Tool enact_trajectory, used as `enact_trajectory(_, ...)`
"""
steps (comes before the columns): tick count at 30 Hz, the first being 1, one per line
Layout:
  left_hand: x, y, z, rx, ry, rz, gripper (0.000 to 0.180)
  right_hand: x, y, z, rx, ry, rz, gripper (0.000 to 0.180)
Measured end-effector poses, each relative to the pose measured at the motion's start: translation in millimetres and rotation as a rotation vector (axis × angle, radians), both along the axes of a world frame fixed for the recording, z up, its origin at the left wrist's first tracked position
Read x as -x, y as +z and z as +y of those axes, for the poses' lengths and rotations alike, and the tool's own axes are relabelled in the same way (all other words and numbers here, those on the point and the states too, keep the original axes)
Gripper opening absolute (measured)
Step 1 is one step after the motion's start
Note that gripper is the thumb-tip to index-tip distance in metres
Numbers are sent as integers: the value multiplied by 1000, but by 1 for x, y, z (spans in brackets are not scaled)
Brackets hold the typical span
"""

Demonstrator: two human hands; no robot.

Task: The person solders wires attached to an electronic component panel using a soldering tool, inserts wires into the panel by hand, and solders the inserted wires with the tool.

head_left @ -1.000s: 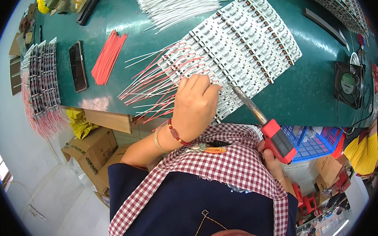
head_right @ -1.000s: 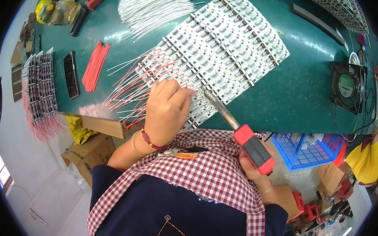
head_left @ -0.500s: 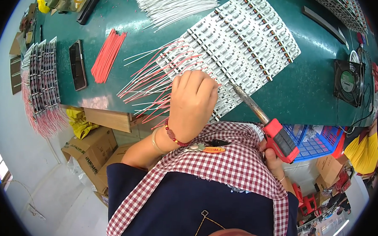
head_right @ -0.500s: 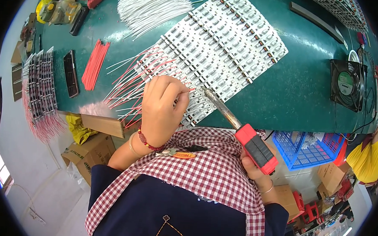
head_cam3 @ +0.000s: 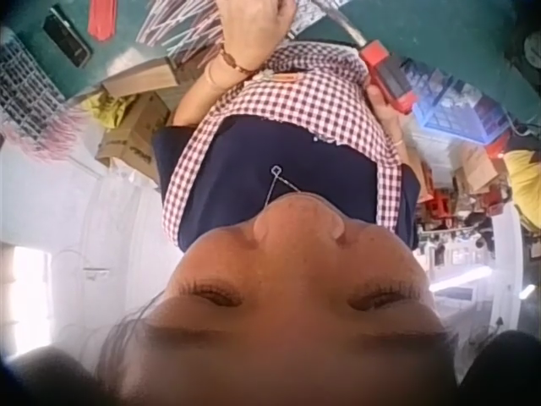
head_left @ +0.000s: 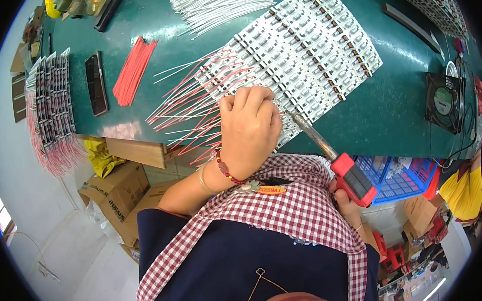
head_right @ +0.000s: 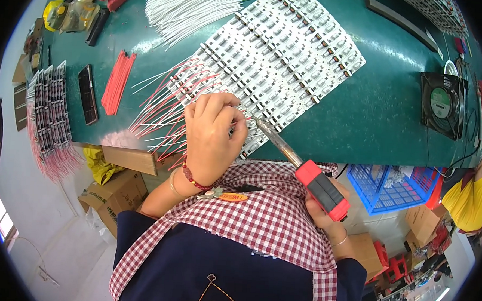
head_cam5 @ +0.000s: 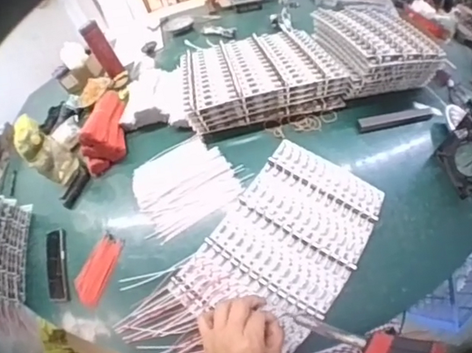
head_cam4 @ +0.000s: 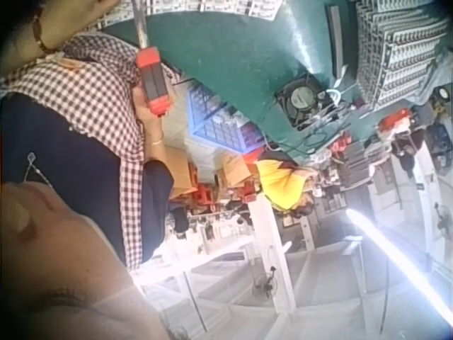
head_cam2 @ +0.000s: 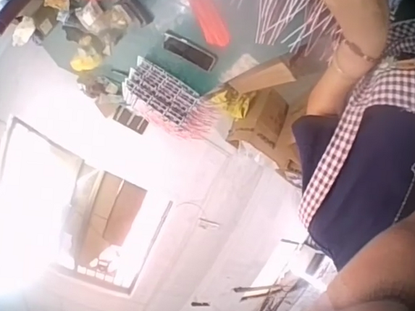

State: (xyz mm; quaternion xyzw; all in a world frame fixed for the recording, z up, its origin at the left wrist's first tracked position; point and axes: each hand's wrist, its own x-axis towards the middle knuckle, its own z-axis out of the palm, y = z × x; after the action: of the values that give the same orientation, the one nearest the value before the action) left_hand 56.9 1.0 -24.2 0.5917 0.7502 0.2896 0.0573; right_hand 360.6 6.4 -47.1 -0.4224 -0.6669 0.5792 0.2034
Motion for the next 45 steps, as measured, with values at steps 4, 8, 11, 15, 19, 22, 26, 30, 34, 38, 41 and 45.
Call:
enact_trajectory(4, 1, 2, 0, 14, -13, -10, 15, -2, -6, -3, -79, 13, -16, 32)
enact_trajectory(8, 0, 3, 2, 15, -17, 9, 14, 8, 6, 4, -78, 2, -25, 33)
enact_trajectory(11, 1, 5, 3, 40, -25, -6, 13, 11, 11, 3, -54, -23, 28, 37)
enact_trajectory(15, 2, 6, 4, 45, -17, -1, 12, 13, 10, 4, -18, -65, 77, 42)
enact_trajectory(19, 1, 6, 2, 62, 8, 5, 12, 14, 9, 3, -45, -66, 84, 43)
enact_trajectory(22, 1, 10, 1, 92, 18, 32, 12, 13, 9, 2, -29, -72, 67, 44)
enact_trajectory(26, 0, 6, -4, 87, -19, 48, 11, 14, 5, 2, -38, -46, 77, 45)
enact_trajectory(30, -1, 5, -5, 97, -37, 2, 9, 16, 5, 3, -54, -60, 93, 46)
enact_trajectory(34, 4, 7, -4, 96, -55, -99, 10, 14, 10, 2, -48, -61, 78, 46)
enact_trajectory(38, 5, 4, -5, 119, -84, -9, 12, 10, 4, -2, -64, -85, 82, 45)
enact_trajectory(41, 2, 1, -6, 146, -106, 181, 8, 12, 2, -2, -49, -101, 102, 45)
enact_trajectory(45, 2, 6, -5, 222, -94, 212, 6, 14, 4, 0, -4, -109, 124, 44)
